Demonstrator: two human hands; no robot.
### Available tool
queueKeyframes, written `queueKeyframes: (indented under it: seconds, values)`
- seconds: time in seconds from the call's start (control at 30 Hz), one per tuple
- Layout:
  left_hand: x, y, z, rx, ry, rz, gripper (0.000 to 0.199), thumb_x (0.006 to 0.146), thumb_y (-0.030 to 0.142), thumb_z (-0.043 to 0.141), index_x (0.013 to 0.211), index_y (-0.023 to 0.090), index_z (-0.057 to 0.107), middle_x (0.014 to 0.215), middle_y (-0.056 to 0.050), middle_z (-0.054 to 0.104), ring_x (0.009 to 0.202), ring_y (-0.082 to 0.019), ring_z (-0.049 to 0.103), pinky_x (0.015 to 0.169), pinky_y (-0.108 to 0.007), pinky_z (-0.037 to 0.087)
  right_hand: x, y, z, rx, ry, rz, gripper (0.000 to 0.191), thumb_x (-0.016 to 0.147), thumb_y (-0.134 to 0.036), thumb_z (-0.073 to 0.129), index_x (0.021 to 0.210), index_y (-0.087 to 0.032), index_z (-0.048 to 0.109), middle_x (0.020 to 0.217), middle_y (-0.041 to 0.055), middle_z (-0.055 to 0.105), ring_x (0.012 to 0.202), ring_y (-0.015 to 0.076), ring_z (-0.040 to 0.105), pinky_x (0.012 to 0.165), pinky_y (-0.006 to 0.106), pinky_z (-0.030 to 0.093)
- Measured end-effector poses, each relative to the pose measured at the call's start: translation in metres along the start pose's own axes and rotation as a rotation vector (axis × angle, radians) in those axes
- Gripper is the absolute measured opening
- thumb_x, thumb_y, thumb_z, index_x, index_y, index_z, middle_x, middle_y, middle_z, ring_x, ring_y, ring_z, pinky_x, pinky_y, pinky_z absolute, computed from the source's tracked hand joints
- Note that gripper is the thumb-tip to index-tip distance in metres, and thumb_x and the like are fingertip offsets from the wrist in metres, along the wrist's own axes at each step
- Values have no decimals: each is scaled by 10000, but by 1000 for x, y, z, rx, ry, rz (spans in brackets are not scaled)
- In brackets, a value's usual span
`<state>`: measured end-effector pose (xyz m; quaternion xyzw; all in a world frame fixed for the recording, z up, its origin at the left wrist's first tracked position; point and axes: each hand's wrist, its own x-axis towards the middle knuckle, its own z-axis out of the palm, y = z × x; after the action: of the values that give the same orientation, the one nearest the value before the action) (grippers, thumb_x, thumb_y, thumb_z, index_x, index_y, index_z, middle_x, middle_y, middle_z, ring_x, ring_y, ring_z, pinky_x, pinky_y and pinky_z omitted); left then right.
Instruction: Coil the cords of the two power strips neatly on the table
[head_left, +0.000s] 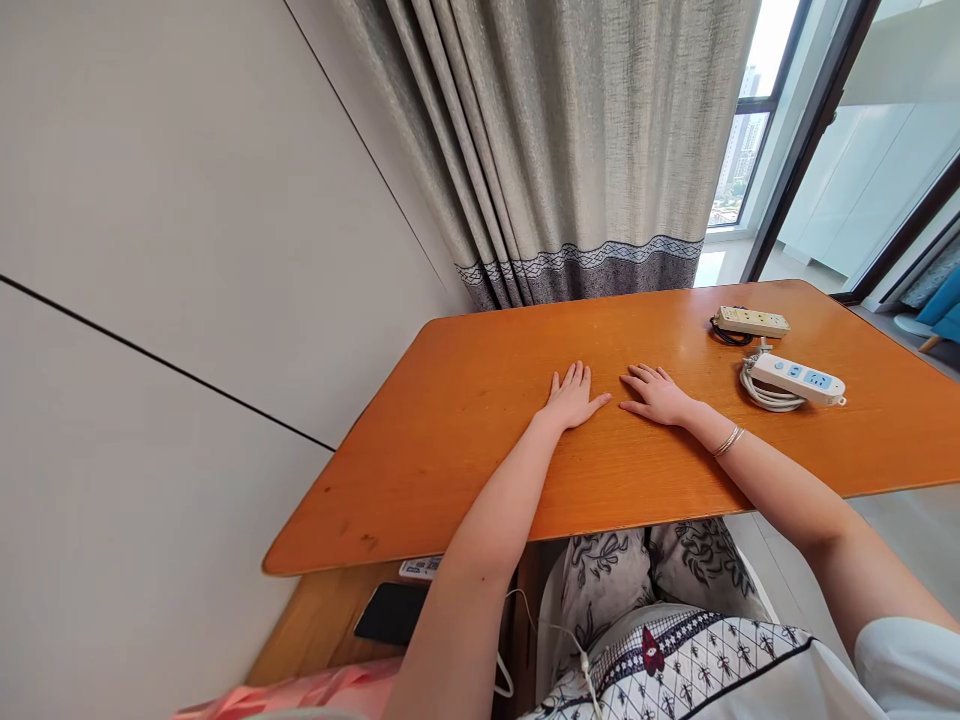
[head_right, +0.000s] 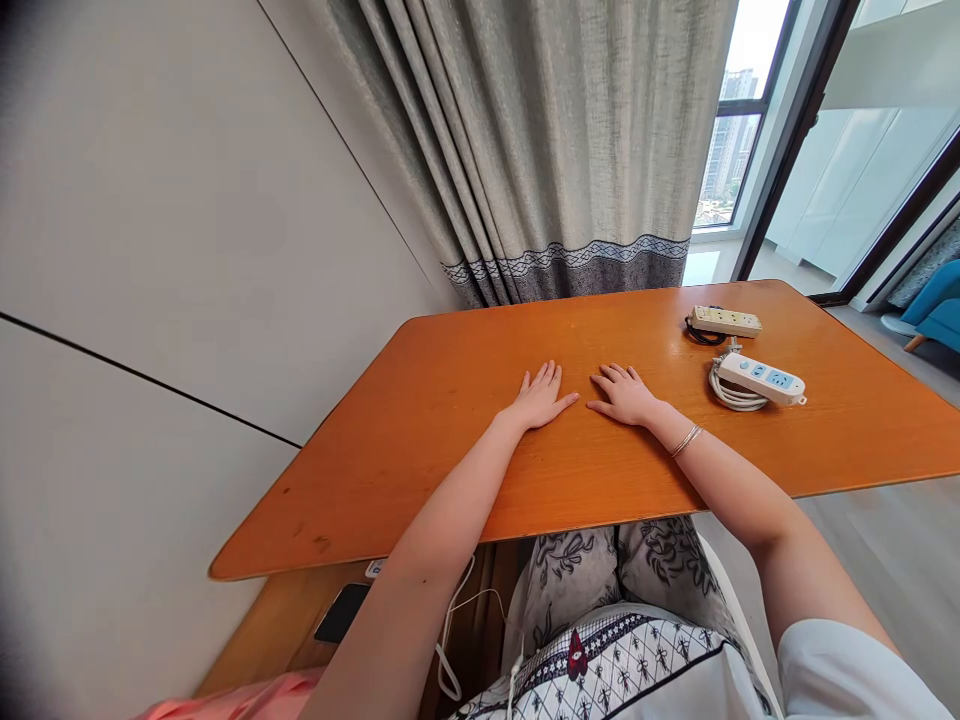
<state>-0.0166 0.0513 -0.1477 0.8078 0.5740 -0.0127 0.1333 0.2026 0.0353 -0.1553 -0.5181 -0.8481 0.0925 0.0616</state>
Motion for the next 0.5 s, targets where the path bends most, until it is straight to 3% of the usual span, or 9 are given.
queueKeyframes:
  seconds: [0.5]
  values:
    - [1, 0, 0, 6, 3, -4, 937, 957, 671, 287, 1626, 28, 155, 1711, -205, 37, 1610, -311, 21, 1279, -574, 42, -1, -2, -2, -1, -9, 8, 708, 995, -561, 498, 1562, -143, 432, 1664, 186, 326, 1565, 368, 248, 1253, 596, 204]
